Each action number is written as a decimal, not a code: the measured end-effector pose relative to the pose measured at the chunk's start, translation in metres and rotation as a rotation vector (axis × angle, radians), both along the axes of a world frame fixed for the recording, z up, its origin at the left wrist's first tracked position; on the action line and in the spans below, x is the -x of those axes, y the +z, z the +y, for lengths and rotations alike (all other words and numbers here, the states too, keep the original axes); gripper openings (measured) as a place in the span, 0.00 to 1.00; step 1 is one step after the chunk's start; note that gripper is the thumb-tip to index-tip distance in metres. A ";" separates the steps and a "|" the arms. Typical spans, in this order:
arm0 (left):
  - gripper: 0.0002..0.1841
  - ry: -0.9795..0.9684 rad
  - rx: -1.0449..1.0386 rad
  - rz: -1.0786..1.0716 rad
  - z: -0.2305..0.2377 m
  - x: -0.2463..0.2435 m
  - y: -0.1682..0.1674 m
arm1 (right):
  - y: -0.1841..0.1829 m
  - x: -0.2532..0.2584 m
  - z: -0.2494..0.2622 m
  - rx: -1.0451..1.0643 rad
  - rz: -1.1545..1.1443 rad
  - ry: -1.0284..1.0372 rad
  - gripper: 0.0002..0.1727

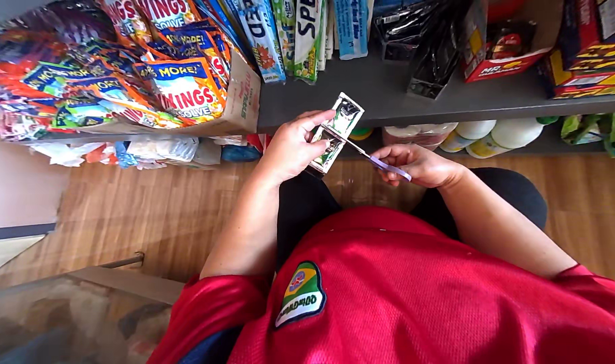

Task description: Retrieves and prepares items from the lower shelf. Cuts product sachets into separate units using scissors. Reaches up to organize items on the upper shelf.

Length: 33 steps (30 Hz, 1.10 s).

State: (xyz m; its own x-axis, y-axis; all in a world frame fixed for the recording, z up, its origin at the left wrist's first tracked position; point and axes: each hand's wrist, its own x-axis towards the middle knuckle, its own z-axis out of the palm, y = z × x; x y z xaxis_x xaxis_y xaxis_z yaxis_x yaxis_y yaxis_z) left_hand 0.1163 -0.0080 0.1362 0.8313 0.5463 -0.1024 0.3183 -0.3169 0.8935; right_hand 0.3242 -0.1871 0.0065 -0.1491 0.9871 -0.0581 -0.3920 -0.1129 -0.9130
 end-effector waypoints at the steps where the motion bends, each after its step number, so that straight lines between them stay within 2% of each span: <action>1: 0.29 0.003 0.005 -0.002 0.000 0.000 0.000 | 0.000 0.001 0.000 -0.012 -0.005 -0.008 0.24; 6: 0.30 0.020 0.079 -0.028 0.001 -0.001 0.000 | 0.001 0.002 0.000 -0.008 -0.003 -0.003 0.23; 13: 0.32 0.013 0.465 -0.078 0.003 -0.003 -0.008 | 0.001 0.003 -0.001 0.004 0.017 0.013 0.24; 17: 0.32 -0.017 0.608 -0.126 0.007 -0.003 -0.022 | 0.002 0.004 -0.001 0.008 0.033 0.001 0.24; 33: 0.33 -0.043 0.670 -0.185 0.012 -0.002 -0.028 | 0.000 0.010 0.003 -0.023 0.000 -0.020 0.25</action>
State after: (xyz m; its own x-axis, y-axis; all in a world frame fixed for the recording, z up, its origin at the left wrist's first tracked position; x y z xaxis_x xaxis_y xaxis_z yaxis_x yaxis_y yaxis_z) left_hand 0.1182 0.0043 0.1078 0.8870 0.3813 -0.2604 0.1411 0.3131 0.9392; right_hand 0.3139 -0.1840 0.0068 -0.1293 0.9910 -0.0353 -0.3937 -0.0840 -0.9154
